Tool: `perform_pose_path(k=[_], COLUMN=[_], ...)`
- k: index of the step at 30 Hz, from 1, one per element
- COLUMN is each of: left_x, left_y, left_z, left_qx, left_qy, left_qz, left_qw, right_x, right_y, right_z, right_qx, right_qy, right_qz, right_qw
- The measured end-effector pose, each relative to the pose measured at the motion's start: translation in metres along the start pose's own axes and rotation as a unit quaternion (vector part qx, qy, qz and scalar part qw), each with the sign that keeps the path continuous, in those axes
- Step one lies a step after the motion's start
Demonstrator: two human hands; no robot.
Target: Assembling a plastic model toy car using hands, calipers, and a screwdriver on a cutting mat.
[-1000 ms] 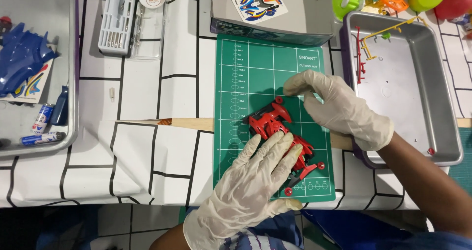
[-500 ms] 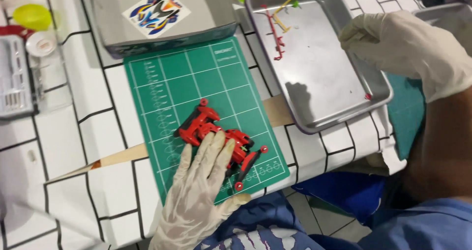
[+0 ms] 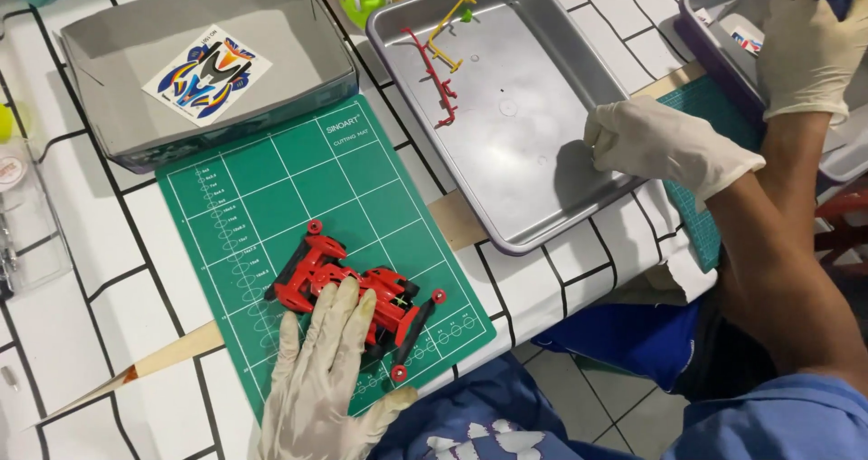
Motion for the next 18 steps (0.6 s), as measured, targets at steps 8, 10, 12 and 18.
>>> perform_pose_path(k=[8, 10, 12, 18], left_x=[0.000, 0.001, 0.000, -0.001], left_y=[0.000, 0.001, 0.004, 0.010], left_z=[0.001, 0.002, 0.002, 0.005], left_qx=[0.024, 0.045, 0.071, 0.059], left_qy=[-0.004, -0.018, -0.018, -0.050], left_qz=[0.002, 0.021, 0.041, 0.066], left_qw=[1.000, 0.999, 0.996, 0.995], right_x=[0.001, -0.009, -0.025, -0.080], right_y=[-0.007, -0.002, 0.003, 0.003], right_z=[-0.008, -0.012, -0.030, -0.121], right_qx=[0.018, 0.037, 0.050, 0.177], right_qy=[0.022, 0.013, 0.017, 0.226], right_qz=[0.032, 0.032, 0.030, 0.065], right_qw=[0.999, 0.999, 0.998, 0.956])
Point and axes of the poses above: each hand's wrist, its own x-axis towards the middle knuckle, its own y-axis out of the back of the hand, z = x × y, the point moved 6 cm from there along x, towards the middle knuckle, and after that the axes turned 12 degrees about -y, right-handed, at the moved point
